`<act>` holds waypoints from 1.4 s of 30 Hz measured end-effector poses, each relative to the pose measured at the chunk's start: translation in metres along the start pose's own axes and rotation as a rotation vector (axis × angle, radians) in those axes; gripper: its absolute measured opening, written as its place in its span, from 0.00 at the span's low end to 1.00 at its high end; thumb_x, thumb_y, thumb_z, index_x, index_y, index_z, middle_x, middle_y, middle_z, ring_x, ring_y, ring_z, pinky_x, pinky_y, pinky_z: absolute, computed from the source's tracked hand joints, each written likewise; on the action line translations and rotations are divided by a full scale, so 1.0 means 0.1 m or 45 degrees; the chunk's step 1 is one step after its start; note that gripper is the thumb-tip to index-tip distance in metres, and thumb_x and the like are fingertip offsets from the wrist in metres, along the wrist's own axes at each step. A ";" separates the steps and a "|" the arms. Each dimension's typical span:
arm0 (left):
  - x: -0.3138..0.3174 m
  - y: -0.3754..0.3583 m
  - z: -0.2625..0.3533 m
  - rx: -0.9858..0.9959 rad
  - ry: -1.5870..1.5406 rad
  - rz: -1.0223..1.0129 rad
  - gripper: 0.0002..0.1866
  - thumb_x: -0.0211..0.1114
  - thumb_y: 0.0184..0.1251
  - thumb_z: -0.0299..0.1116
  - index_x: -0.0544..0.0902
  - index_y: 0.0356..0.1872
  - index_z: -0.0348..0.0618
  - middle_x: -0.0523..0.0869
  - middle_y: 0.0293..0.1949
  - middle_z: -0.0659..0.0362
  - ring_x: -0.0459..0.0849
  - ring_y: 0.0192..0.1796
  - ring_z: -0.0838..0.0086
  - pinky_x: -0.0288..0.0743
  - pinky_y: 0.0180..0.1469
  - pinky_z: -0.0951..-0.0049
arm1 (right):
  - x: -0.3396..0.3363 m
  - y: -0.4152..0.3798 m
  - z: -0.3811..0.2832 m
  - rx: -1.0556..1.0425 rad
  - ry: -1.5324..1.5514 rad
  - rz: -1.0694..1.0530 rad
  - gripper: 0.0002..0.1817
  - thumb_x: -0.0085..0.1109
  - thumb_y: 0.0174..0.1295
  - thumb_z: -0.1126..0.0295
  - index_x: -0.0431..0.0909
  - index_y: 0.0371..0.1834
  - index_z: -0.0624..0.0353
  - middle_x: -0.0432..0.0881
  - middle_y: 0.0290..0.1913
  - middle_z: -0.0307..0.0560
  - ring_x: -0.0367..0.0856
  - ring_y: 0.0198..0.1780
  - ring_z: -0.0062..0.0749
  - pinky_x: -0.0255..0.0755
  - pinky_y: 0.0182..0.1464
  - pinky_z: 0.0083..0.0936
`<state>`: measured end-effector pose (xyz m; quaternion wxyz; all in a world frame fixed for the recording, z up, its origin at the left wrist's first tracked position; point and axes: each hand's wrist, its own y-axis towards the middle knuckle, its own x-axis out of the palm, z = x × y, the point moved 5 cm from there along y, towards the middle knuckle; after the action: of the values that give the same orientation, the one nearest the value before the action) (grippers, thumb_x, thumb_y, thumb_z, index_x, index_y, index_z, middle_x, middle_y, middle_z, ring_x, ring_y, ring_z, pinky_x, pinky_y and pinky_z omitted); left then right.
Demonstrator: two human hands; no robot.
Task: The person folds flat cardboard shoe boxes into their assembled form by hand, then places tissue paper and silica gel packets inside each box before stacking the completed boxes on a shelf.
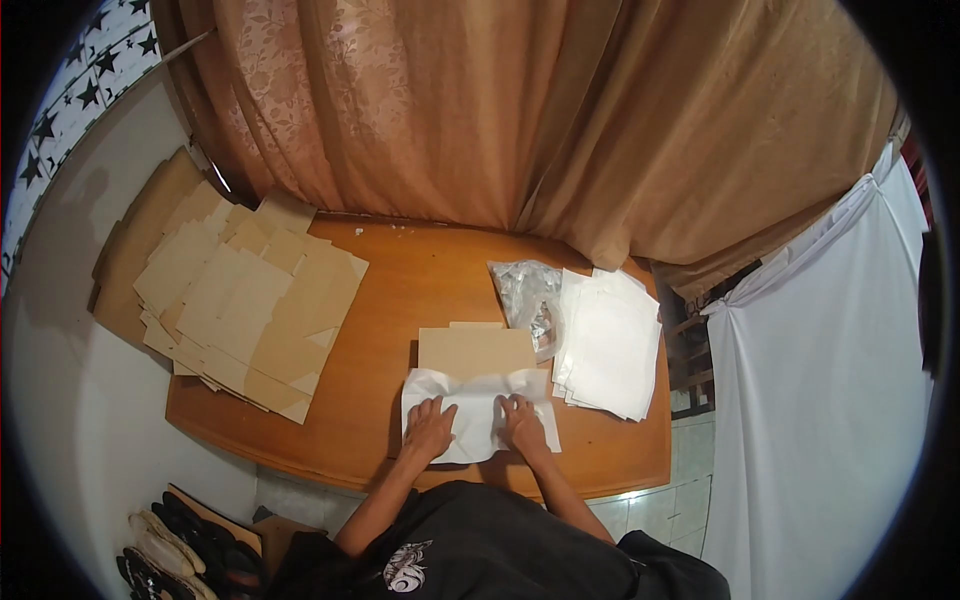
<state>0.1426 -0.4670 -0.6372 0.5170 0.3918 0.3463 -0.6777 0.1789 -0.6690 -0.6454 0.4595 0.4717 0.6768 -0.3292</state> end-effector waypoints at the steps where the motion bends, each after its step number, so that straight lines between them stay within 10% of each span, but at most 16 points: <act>1: 0.09 0.07 -0.04 -0.002 -0.006 -0.007 0.25 0.71 0.61 0.32 0.80 0.61 0.44 0.74 0.62 0.42 0.69 0.67 0.50 0.61 0.68 0.50 | 0.09 0.04 0.05 0.004 -0.001 -0.008 0.31 0.61 0.55 0.74 0.72 0.66 0.51 0.72 0.61 0.59 0.74 0.59 0.60 0.78 0.57 0.47; 9: 0.57 0.29 -0.20 -0.120 0.015 -0.318 0.38 0.74 0.57 0.30 0.69 0.71 0.46 0.69 0.66 0.41 0.69 0.67 0.46 0.64 0.67 0.49 | 0.78 0.05 0.40 0.175 -0.237 -0.163 0.40 0.52 0.66 0.72 0.51 0.83 0.41 0.65 0.69 0.69 0.73 0.64 0.65 0.81 0.55 0.45; 11: 0.68 0.31 -0.24 -0.290 -0.070 -0.518 0.47 0.76 0.51 0.27 0.63 0.75 0.46 0.64 0.69 0.41 0.66 0.69 0.45 0.66 0.68 0.46 | 0.87 0.01 0.45 0.145 -0.339 -0.119 0.47 0.64 0.63 0.62 0.47 0.83 0.39 0.67 0.65 0.71 0.73 0.62 0.66 0.77 0.60 0.45; 27: 0.64 0.33 -0.13 -0.456 -0.046 -0.433 0.58 0.80 0.38 0.18 0.59 0.77 0.52 0.56 0.72 0.43 0.58 0.71 0.41 0.63 0.71 0.43 | 0.95 0.08 0.47 0.158 -0.287 -0.425 0.36 0.44 0.68 0.73 0.52 0.82 0.53 0.57 0.74 0.78 0.65 0.70 0.70 0.65 0.70 0.47; 30: 0.68 0.26 -0.14 -0.444 -0.036 -0.372 0.57 0.80 0.43 0.20 0.58 0.78 0.53 0.55 0.71 0.42 0.57 0.71 0.40 0.62 0.72 0.44 | 1.03 0.10 0.48 0.126 -0.291 -0.264 0.40 0.58 0.64 0.67 0.54 0.81 0.52 0.57 0.73 0.75 0.63 0.71 0.71 0.64 0.71 0.48; 33: 0.81 0.13 -0.27 -0.409 -0.043 -0.278 0.59 0.83 0.41 0.23 0.59 0.78 0.53 0.56 0.68 0.41 0.57 0.71 0.39 0.61 0.73 0.45 | 0.89 0.15 0.38 0.117 -0.114 -0.476 0.66 0.80 0.42 0.59 0.44 0.83 0.54 0.53 0.75 0.79 0.58 0.73 0.75 0.59 0.74 0.54; 35: 0.70 0.21 -0.29 -0.358 -0.255 -0.320 0.63 0.87 0.35 0.28 0.58 0.78 0.54 0.56 0.67 0.40 0.56 0.70 0.39 0.62 0.73 0.45 | 0.44 0.20 0.11 0.171 -0.116 -0.681 0.37 0.46 0.72 0.65 0.45 0.84 0.54 0.49 0.77 0.82 0.54 0.75 0.80 0.60 0.73 0.56; 42: 0.77 0.31 -0.24 -0.470 -0.092 -0.314 0.65 0.88 0.27 0.25 0.59 0.76 0.54 0.55 0.68 0.42 0.53 0.71 0.39 0.69 0.70 0.47 | 0.71 0.24 0.16 0.092 -0.416 -0.499 0.33 0.47 0.68 0.69 0.57 0.78 0.59 0.58 0.75 0.73 0.64 0.70 0.66 0.62 0.71 0.54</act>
<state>0.1644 -0.4859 -0.7181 0.5053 0.2207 0.4909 -0.6746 0.1966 -0.6509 -0.7175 0.4730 0.2881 0.6599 -0.5077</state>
